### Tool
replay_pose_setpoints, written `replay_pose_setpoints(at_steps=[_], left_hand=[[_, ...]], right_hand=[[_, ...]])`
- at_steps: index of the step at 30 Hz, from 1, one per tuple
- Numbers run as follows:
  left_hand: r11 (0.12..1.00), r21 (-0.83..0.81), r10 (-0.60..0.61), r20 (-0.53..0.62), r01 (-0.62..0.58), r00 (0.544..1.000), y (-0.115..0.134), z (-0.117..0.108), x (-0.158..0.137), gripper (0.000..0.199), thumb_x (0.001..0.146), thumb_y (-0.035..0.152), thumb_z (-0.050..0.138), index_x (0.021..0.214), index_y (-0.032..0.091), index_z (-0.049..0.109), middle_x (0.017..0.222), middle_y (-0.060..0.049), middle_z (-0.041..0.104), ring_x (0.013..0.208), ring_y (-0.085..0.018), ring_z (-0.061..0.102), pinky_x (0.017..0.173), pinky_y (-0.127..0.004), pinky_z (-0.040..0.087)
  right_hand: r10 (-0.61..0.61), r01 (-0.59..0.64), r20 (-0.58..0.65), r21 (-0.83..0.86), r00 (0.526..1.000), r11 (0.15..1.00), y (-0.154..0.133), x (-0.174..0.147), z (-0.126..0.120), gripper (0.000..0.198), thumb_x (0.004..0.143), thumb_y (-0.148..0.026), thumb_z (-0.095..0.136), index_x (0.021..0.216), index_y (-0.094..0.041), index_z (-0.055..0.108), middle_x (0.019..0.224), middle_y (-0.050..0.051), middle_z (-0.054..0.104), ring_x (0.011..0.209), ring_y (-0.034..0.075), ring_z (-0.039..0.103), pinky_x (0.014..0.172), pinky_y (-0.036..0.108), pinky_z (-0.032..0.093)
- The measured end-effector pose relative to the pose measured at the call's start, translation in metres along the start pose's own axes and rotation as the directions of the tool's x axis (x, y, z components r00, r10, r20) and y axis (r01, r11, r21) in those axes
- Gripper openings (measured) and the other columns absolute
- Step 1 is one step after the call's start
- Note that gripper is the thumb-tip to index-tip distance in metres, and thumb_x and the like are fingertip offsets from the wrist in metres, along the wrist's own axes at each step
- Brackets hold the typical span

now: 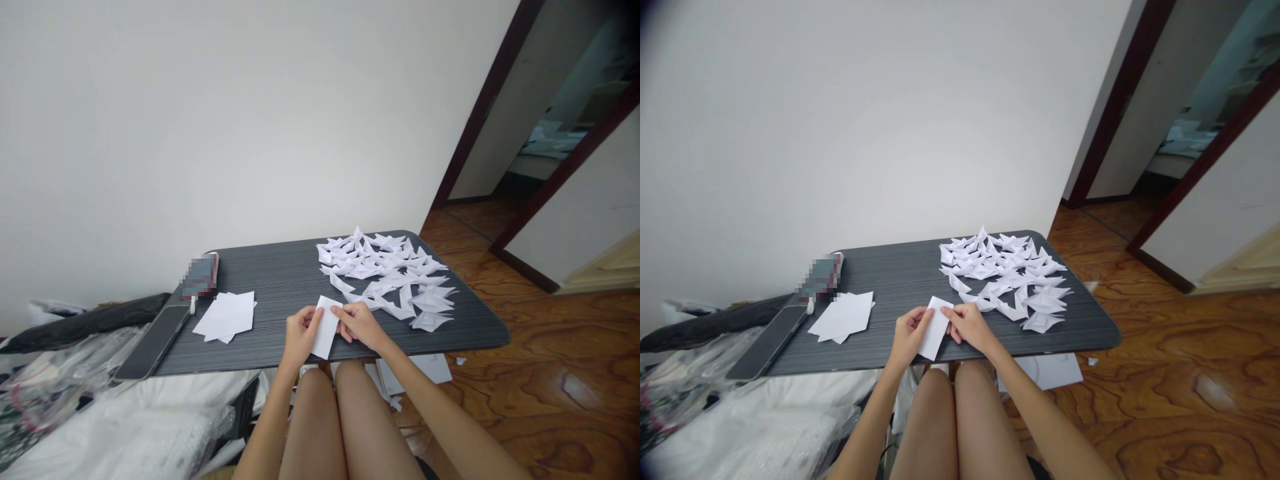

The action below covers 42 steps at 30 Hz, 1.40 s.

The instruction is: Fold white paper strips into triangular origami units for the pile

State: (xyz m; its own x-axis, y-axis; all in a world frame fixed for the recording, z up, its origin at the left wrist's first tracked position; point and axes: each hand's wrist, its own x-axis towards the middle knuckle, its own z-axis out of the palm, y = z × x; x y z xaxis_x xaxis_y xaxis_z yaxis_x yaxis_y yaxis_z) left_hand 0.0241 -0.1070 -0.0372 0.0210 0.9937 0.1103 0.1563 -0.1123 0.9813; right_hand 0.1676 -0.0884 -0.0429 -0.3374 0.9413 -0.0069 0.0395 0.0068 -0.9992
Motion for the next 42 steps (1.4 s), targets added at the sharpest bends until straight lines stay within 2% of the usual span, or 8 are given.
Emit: replay_pose_setpoints(at_steps=[4,9,14,18,20,31,37,42], left_hand=[[1.000,-0.002,-0.004,0.003,0.004,1.000,0.000,-0.001,0.000,0.029,0.071,0.039,0.052,0.067,0.011,0.059,0.057,-0.001,0.057,0.050,-0.009,0.047,0.046,-0.018,0.034],[0.998,-0.047,-0.034,-0.008,0.034,0.999,0.000,-0.004,0.001,0.033,0.068,0.039,0.056,0.050,0.011,0.049,0.045,0.004,0.042,0.043,-0.005,0.035,0.042,-0.018,0.027],[0.998,-0.049,-0.036,-0.013,0.036,0.999,0.001,-0.002,0.003,0.032,0.069,0.041,0.053,0.060,0.011,0.057,0.052,0.001,0.048,0.047,-0.008,0.039,0.044,-0.019,0.030],[1.000,0.005,-0.007,-0.075,0.008,0.997,0.003,-0.001,0.002,0.039,0.071,0.042,0.050,0.047,0.012,0.048,0.045,0.003,0.039,0.044,-0.006,0.033,0.041,-0.019,0.025],[1.000,0.014,-0.005,-0.051,0.006,0.999,0.003,-0.002,0.001,0.042,0.071,0.044,0.049,0.045,0.012,0.045,0.043,0.003,0.037,0.043,-0.006,0.031,0.040,-0.019,0.023],[0.993,-0.043,-0.102,0.197,0.112,0.975,0.002,-0.004,-0.002,0.036,0.069,0.045,0.053,0.057,0.012,0.049,0.041,0.004,0.045,0.033,-0.005,0.038,0.032,-0.017,0.026],[0.976,-0.136,-0.126,0.294,0.172,0.947,0.003,-0.006,-0.004,0.031,0.066,0.041,0.059,0.070,0.011,0.051,0.051,-0.001,0.058,0.039,-0.010,0.054,0.036,-0.017,0.033],[0.968,-0.151,-0.141,0.342,0.203,0.929,0.000,-0.007,-0.009,0.029,0.069,0.040,0.056,0.069,0.012,0.048,0.050,-0.003,0.060,0.040,-0.014,0.057,0.035,-0.017,0.032]], right_hand=[[-0.022,0.022,-0.003,-0.013,1.000,1.000,0.002,0.000,0.000,0.043,0.074,-0.045,0.048,0.047,-0.013,0.049,0.027,-0.005,0.042,0.023,0.003,0.032,0.032,0.016,0.023],[-0.031,0.033,0.029,-0.045,0.999,0.998,-0.001,-0.003,0.000,0.042,0.074,-0.043,0.048,0.045,-0.014,0.046,0.028,-0.006,0.040,0.023,0.003,0.030,0.030,0.017,0.018],[-0.004,0.010,0.071,-0.081,0.997,0.997,0.002,-0.003,0.001,0.043,0.073,-0.045,0.049,0.043,-0.014,0.046,0.028,-0.006,0.036,0.025,0.003,0.028,0.029,0.017,0.015],[-0.011,0.018,0.080,-0.080,0.997,0.997,0.006,-0.001,0.001,0.044,0.074,-0.045,0.048,0.043,-0.014,0.046,0.029,-0.006,0.035,0.026,0.003,0.027,0.029,0.017,0.015],[-0.011,0.016,0.065,-0.072,0.998,0.997,0.004,-0.001,0.001,0.044,0.073,-0.046,0.048,0.044,-0.014,0.046,0.029,-0.006,0.035,0.026,0.003,0.027,0.029,0.018,0.014],[-0.083,0.077,-0.178,-0.037,0.981,0.996,-0.010,-0.004,0.002,0.045,0.070,-0.050,0.049,0.041,-0.018,0.036,0.031,-0.006,0.031,0.028,0.005,0.026,0.029,0.021,0.014],[-0.169,0.155,-0.363,-0.067,0.916,0.986,-0.008,-0.003,0.000,0.044,0.072,-0.048,0.049,0.042,-0.019,0.036,0.031,-0.005,0.032,0.029,0.006,0.026,0.029,0.022,0.015],[-0.186,0.172,-0.495,-0.073,0.849,0.982,-0.006,-0.003,-0.003,0.043,0.074,-0.045,0.049,0.042,-0.019,0.034,0.031,-0.005,0.032,0.027,0.006,0.029,0.028,0.021,0.018]])
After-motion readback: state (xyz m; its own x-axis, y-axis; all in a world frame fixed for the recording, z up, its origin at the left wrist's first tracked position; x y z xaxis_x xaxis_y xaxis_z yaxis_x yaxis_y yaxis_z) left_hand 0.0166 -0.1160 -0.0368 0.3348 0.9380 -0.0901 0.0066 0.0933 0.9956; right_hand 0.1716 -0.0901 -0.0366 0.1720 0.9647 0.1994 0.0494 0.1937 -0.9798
